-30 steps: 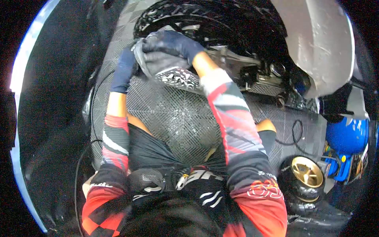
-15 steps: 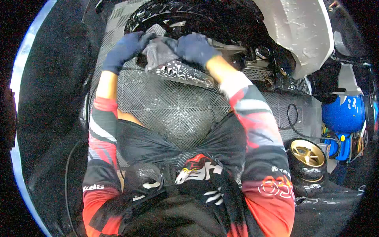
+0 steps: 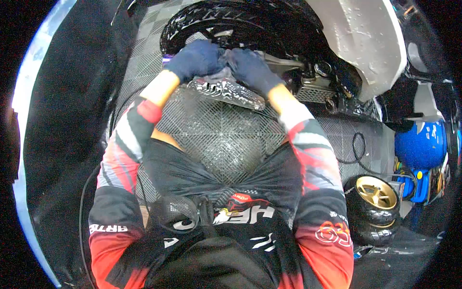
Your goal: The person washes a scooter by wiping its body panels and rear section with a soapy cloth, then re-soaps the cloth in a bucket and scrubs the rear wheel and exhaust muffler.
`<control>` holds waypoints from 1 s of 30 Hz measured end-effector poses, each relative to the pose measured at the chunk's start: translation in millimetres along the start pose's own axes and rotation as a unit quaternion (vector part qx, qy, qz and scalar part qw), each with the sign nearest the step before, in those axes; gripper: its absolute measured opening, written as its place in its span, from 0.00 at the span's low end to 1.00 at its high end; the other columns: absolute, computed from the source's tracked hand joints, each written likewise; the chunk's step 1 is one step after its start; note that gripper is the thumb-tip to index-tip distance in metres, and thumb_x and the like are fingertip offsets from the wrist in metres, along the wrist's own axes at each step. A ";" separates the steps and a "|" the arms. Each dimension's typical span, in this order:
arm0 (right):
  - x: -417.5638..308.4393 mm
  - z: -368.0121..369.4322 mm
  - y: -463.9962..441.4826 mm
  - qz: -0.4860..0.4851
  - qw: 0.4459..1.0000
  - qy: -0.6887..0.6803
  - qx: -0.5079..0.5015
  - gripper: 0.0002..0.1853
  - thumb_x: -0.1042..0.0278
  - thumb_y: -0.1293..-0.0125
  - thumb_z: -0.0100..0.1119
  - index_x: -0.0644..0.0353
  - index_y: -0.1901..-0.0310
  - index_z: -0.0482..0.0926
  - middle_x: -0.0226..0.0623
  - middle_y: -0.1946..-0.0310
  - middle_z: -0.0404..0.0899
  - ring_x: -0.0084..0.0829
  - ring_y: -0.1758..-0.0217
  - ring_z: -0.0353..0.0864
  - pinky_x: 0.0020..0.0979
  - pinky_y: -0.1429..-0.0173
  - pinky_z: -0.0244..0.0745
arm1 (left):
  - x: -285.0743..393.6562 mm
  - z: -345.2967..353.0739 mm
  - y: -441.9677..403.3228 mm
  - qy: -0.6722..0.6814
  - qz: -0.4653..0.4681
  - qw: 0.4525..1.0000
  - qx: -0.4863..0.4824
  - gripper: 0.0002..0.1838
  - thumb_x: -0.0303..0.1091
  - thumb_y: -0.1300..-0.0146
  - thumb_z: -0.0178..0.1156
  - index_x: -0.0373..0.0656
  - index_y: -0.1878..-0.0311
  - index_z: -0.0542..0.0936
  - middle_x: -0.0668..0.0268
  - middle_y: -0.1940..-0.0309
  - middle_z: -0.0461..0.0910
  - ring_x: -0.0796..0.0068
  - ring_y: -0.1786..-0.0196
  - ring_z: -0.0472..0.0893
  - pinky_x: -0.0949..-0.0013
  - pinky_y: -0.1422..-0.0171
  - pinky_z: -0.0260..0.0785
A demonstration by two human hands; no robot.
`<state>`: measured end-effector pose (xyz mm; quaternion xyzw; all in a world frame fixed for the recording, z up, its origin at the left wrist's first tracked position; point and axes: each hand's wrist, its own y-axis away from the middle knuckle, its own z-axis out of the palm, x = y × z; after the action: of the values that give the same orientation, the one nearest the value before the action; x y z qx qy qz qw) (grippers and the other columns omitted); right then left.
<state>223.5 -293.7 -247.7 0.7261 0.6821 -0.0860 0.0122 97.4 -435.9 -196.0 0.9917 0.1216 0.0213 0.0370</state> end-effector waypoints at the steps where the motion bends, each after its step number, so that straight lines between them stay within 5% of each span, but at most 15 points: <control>1: 1.5 6.9 11.9 -0.023 0.995 0.009 0.100 0.21 0.57 0.32 0.49 0.59 0.42 0.73 0.52 0.43 0.74 0.49 0.38 0.73 0.48 0.38 0.67 | -11.7 13.4 9.2 -0.056 0.102 0.988 0.097 0.21 0.50 0.39 0.54 0.44 0.52 0.83 0.53 0.55 0.82 0.53 0.52 0.81 0.55 0.44 0.72; 2: 11.1 23.9 21.6 -0.056 0.984 0.064 0.154 0.26 0.55 0.31 0.49 0.55 0.34 0.66 0.49 0.38 0.70 0.49 0.35 0.68 0.49 0.33 0.62 | -27.6 23.2 17.6 -0.114 0.203 0.953 0.195 0.21 0.48 0.39 0.54 0.45 0.49 0.82 0.55 0.53 0.81 0.53 0.50 0.79 0.55 0.43 0.71; 5: -2.2 -17.8 26.7 -0.121 0.973 0.153 0.121 0.30 0.52 0.33 0.53 0.56 0.32 0.65 0.48 0.36 0.68 0.49 0.33 0.67 0.46 0.29 0.60 | -31.9 11.3 47.7 -0.059 0.126 0.955 0.263 0.22 0.42 0.41 0.57 0.46 0.44 0.78 0.58 0.49 0.79 0.54 0.46 0.76 0.55 0.40 0.69; 7: -27.3 -64.9 9.0 0.003 0.997 -0.024 -0.068 0.37 0.46 0.37 0.59 0.59 0.32 0.63 0.48 0.36 0.68 0.49 0.33 0.68 0.44 0.27 0.59 | -27.1 6.5 65.8 -0.031 0.046 0.958 0.281 0.21 0.40 0.41 0.57 0.46 0.44 0.77 0.57 0.49 0.79 0.54 0.47 0.78 0.55 0.41 0.70; 10: -6.1 -4.0 -55.4 -0.177 0.969 -0.164 0.051 0.45 0.41 0.45 0.66 0.61 0.32 0.62 0.51 0.39 0.72 0.49 0.35 0.71 0.41 0.30 0.64 | -43.5 24.0 73.6 0.047 -0.061 0.950 0.301 0.18 0.35 0.38 0.57 0.42 0.45 0.77 0.54 0.51 0.79 0.51 0.52 0.80 0.56 0.44 0.72; 12: -36.6 -22.3 -75.1 -0.129 0.960 -0.248 -0.033 0.46 0.41 0.49 0.69 0.60 0.33 0.65 0.53 0.41 0.75 0.48 0.39 0.75 0.38 0.33 0.67 | -71.3 46.6 71.9 0.226 -0.146 0.917 0.296 0.21 0.43 0.36 0.56 0.44 0.43 0.77 0.52 0.49 0.79 0.49 0.47 0.78 0.54 0.43 0.71; 15: -49.7 -28.0 -112.8 -0.097 0.940 -0.275 -0.180 0.42 0.44 0.49 0.69 0.60 0.37 0.69 0.49 0.44 0.78 0.43 0.45 0.79 0.38 0.39 0.71 | -78.9 48.0 64.4 0.286 -0.202 0.896 0.274 0.22 0.47 0.31 0.52 0.38 0.46 0.78 0.47 0.50 0.79 0.46 0.47 0.78 0.55 0.42 0.70; 16: -48.8 -16.8 -120.8 -0.137 0.923 -0.323 -0.160 0.41 0.45 0.51 0.70 0.60 0.39 0.70 0.49 0.47 0.79 0.43 0.48 0.80 0.38 0.41 0.72 | -76.9 53.0 64.5 0.353 -0.220 0.860 0.295 0.23 0.48 0.30 0.51 0.36 0.47 0.78 0.46 0.50 0.79 0.46 0.47 0.78 0.56 0.42 0.70; 18: -64.7 -31.4 -99.8 -0.147 0.931 -0.319 -0.093 0.41 0.47 0.53 0.72 0.60 0.39 0.71 0.50 0.50 0.80 0.42 0.49 0.81 0.36 0.42 0.73 | -71.6 91.4 66.8 0.187 -0.176 0.879 0.401 0.22 0.43 0.31 0.52 0.35 0.42 0.74 0.46 0.48 0.78 0.49 0.44 0.78 0.58 0.40 0.70; 20: -89.9 -36.3 -75.2 -0.096 0.982 -0.162 0.004 0.40 0.50 0.55 0.72 0.62 0.41 0.72 0.49 0.54 0.79 0.45 0.46 0.79 0.41 0.41 0.73 | -61.9 99.2 61.3 0.299 -0.206 0.800 0.478 0.25 0.38 0.32 0.54 0.37 0.35 0.68 0.49 0.44 0.76 0.53 0.42 0.77 0.59 0.38 0.69; 25: -149.1 -19.1 -59.6 0.041 0.966 0.173 0.190 0.37 0.48 0.55 0.71 0.62 0.45 0.74 0.48 0.56 0.78 0.54 0.40 0.74 0.49 0.41 0.72 | -65.3 102.5 79.9 0.317 -0.271 0.831 0.367 0.26 0.35 0.34 0.55 0.34 0.36 0.67 0.45 0.49 0.78 0.52 0.47 0.79 0.58 0.43 0.72; 26: -143.3 -17.5 -73.7 0.023 0.984 0.094 0.152 0.34 0.48 0.53 0.69 0.62 0.47 0.76 0.49 0.57 0.79 0.50 0.43 0.76 0.47 0.43 0.73 | -70.1 82.0 79.8 0.317 -0.263 0.832 0.371 0.26 0.35 0.34 0.55 0.34 0.36 0.67 0.45 0.49 0.78 0.52 0.47 0.79 0.58 0.43 0.72; 28: -126.1 -22.5 -95.6 0.004 0.994 0.012 0.110 0.31 0.48 0.51 0.67 0.61 0.49 0.79 0.50 0.58 0.81 0.47 0.45 0.79 0.44 0.45 0.74 | -84.5 54.9 83.3 0.469 -0.265 0.824 0.177 0.21 0.38 0.34 0.53 0.34 0.43 0.72 0.44 0.55 0.80 0.48 0.51 0.80 0.55 0.48 0.72; 29: -116.7 -34.2 -104.6 -0.042 0.998 -0.038 0.002 0.29 0.47 0.48 0.63 0.65 0.52 0.80 0.53 0.56 0.81 0.46 0.49 0.82 0.43 0.45 0.75 | -109.1 74.4 81.8 0.259 -0.178 0.931 0.186 0.19 0.41 0.32 0.50 0.34 0.50 0.76 0.44 0.59 0.81 0.45 0.54 0.80 0.54 0.51 0.72; 30: -107.5 -44.7 -113.2 -0.089 0.986 -0.087 -0.109 0.29 0.47 0.44 0.59 0.68 0.54 0.82 0.56 0.54 0.82 0.46 0.53 0.84 0.42 0.45 0.75 | -107.8 71.4 80.8 0.261 -0.182 0.929 0.187 0.19 0.41 0.32 0.50 0.34 0.50 0.76 0.44 0.59 0.81 0.45 0.54 0.80 0.54 0.51 0.72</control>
<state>110.1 -386.1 -177.1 0.6468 0.7454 -0.0746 0.1432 15.9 -545.1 -264.3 0.9008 0.3072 0.2495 -0.1784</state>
